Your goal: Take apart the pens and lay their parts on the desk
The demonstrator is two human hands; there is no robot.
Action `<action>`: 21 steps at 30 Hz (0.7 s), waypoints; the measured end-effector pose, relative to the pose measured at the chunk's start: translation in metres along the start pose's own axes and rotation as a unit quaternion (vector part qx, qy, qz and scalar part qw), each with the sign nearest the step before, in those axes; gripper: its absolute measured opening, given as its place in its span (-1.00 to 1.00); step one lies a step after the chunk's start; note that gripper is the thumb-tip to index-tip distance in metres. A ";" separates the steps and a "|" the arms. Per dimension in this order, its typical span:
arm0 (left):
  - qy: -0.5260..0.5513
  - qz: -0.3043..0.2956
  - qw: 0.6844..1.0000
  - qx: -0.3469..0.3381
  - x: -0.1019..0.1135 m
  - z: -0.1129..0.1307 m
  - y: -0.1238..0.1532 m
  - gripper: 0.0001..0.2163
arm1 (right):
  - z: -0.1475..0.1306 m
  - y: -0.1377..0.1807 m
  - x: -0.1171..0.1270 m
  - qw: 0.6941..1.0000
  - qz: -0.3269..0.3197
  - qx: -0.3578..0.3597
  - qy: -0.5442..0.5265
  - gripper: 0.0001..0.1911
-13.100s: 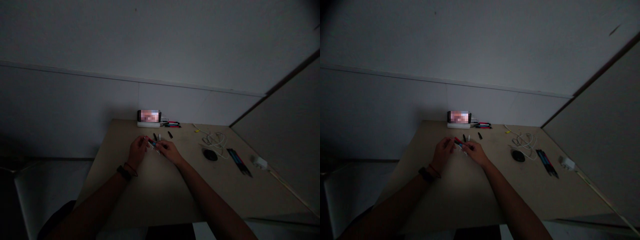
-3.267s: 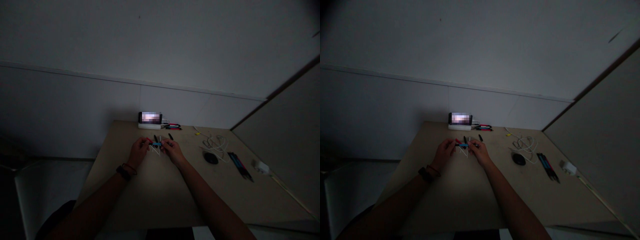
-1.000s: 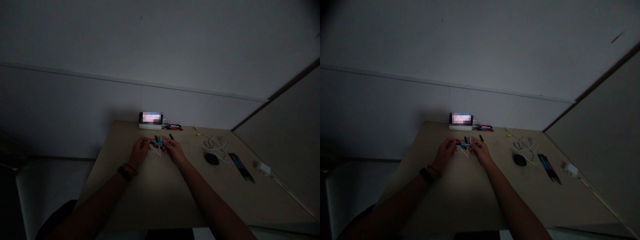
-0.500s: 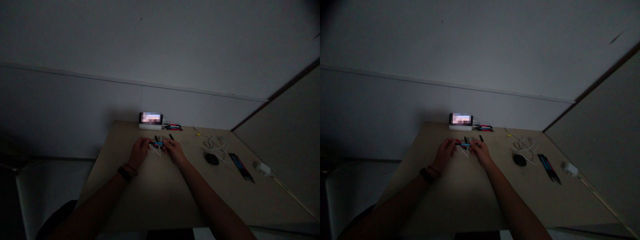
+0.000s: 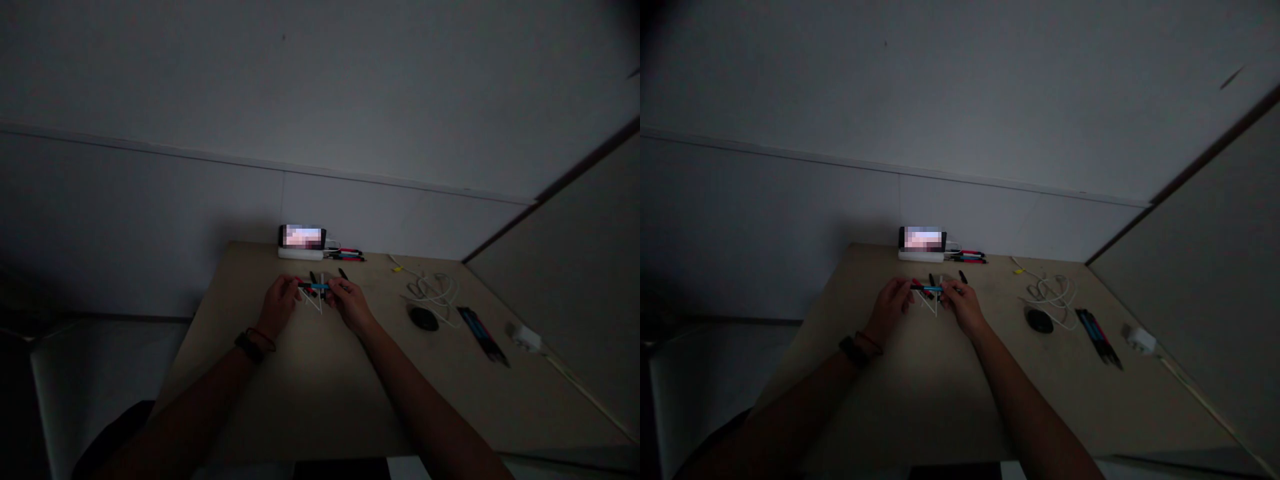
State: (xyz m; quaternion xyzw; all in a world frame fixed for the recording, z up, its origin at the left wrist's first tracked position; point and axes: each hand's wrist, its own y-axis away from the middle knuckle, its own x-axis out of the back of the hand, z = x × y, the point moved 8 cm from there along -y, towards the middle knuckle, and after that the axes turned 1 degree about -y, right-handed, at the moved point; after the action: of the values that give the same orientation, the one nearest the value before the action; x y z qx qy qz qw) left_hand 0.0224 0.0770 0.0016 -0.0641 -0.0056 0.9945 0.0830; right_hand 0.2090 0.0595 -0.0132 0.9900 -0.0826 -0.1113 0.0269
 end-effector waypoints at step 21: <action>-0.100 0.013 0.995 -0.020 0.004 0.003 0.001 -0.53 | -0.001 0.000 0.001 1.000 0.013 0.004 -0.002 -0.55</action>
State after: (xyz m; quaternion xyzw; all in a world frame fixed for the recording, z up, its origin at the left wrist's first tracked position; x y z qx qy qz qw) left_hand 0.0176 0.0769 0.0045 0.0338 -0.0326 0.9966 0.0677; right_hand 0.2101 0.0590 -0.0121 0.9887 -0.0963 -0.1125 0.0242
